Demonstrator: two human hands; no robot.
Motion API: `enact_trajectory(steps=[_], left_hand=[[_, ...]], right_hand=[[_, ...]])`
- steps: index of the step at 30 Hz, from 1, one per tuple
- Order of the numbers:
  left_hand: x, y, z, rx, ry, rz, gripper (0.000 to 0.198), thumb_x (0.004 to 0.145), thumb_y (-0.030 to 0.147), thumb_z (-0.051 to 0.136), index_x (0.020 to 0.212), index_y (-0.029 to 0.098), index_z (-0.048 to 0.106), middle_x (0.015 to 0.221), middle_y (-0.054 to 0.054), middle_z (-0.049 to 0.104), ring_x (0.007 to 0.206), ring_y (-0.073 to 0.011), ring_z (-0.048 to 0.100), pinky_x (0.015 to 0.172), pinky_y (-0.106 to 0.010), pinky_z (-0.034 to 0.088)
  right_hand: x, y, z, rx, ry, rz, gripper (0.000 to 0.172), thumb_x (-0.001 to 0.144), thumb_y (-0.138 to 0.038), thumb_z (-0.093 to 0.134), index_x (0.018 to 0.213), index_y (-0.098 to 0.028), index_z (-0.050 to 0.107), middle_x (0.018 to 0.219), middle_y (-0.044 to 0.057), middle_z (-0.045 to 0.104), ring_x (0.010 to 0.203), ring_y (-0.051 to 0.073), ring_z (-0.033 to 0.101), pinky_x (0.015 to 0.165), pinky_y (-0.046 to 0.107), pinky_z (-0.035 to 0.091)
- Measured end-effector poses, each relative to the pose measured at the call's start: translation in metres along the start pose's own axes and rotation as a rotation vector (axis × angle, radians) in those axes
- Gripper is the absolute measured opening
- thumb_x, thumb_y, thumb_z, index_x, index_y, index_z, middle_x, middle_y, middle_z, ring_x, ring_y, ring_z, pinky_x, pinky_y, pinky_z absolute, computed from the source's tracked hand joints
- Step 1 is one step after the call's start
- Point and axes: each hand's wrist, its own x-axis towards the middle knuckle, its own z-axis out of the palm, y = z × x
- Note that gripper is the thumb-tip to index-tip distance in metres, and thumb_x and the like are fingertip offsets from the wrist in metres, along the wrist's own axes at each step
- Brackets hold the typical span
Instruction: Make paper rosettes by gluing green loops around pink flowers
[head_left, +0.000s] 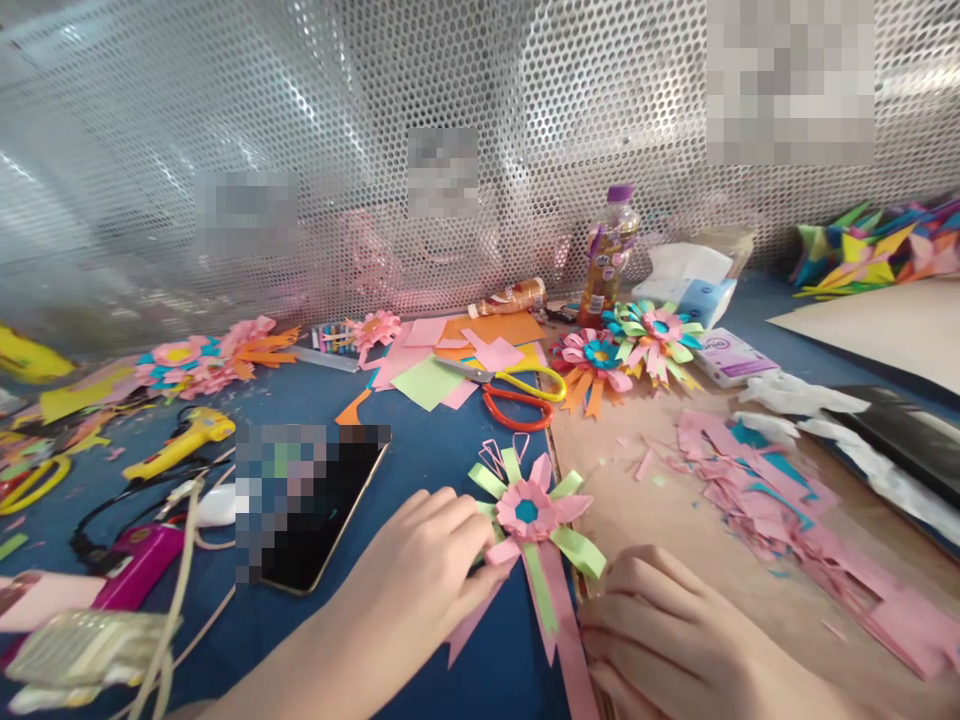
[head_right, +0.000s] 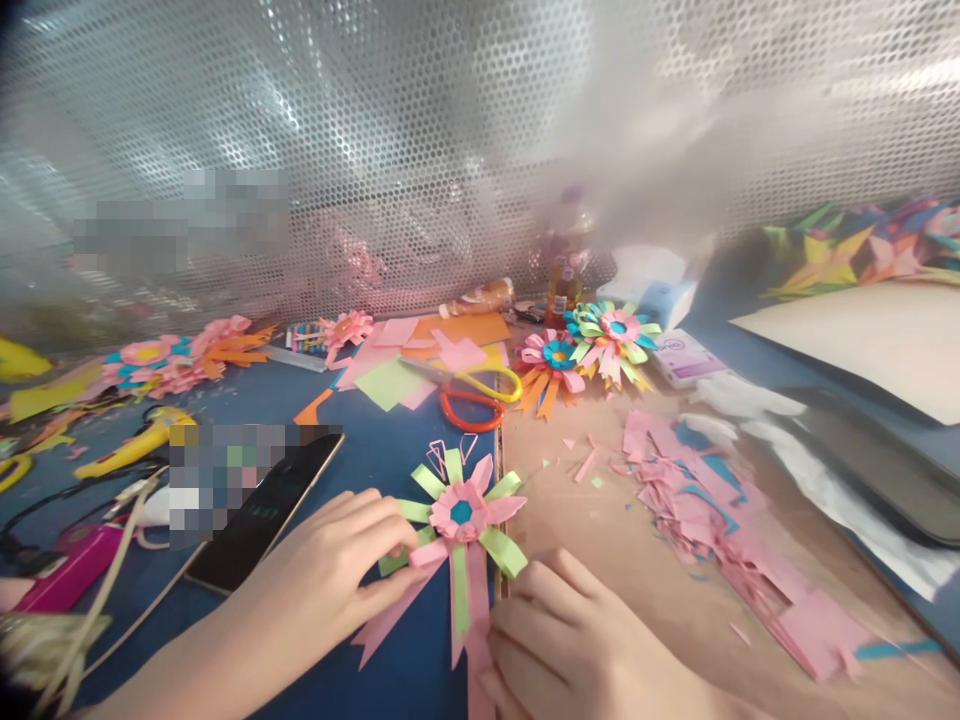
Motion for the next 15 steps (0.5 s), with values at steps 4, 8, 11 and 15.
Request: enact_trajectory(steps=[4, 8, 11, 15], left_hand=[[0.001, 0.000, 0.002, 0.042, 0.003, 0.002, 0.020, 0.087, 0.025, 0.054, 0.069, 0.017, 0.056, 0.068, 0.000, 0.058, 0.066, -0.0169, 0.053, 0.062, -0.030, 0.038], [0.001, -0.002, 0.005, 0.067, 0.030, 0.020, 0.023, 0.087, 0.025, 0.054, 0.066, 0.017, 0.054, 0.065, 0.000, 0.057, 0.063, -0.0160, 0.051, 0.059, -0.029, 0.036], [0.001, -0.001, 0.007, 0.059, 0.040, 0.024, 0.022, 0.087, 0.024, 0.053, 0.066, 0.017, 0.055, 0.066, 0.000, 0.058, 0.064, -0.0162, 0.052, 0.059, -0.030, 0.036], [0.001, -0.001, 0.009, 0.045, 0.037, 0.021, 0.020, 0.086, 0.024, 0.055, 0.068, 0.017, 0.056, 0.067, 0.000, 0.058, 0.064, -0.0170, 0.052, 0.060, -0.030, 0.037]], right_hand=[[0.002, 0.001, 0.002, -0.022, 0.062, -0.018, 0.030, 0.094, -0.016, 0.038, 0.087, -0.019, 0.067, 0.075, 0.003, 0.069, 0.077, 0.016, 0.059, 0.077, 0.029, 0.043], [-0.001, 0.004, 0.012, -0.176, 0.116, -0.101, 0.021, 0.091, -0.024, 0.048, 0.096, -0.020, 0.068, 0.098, 0.002, 0.072, 0.096, 0.017, 0.059, 0.095, 0.034, 0.037], [-0.003, 0.006, 0.018, -0.252, 0.102, -0.112, 0.017, 0.088, -0.029, 0.053, 0.094, -0.023, 0.068, 0.104, 0.000, 0.072, 0.104, 0.018, 0.057, 0.101, 0.036, 0.031], [-0.003, 0.006, 0.020, -0.267, 0.081, -0.094, 0.017, 0.088, -0.029, 0.053, 0.094, -0.025, 0.068, 0.105, -0.002, 0.071, 0.106, 0.017, 0.057, 0.104, 0.036, 0.029]])
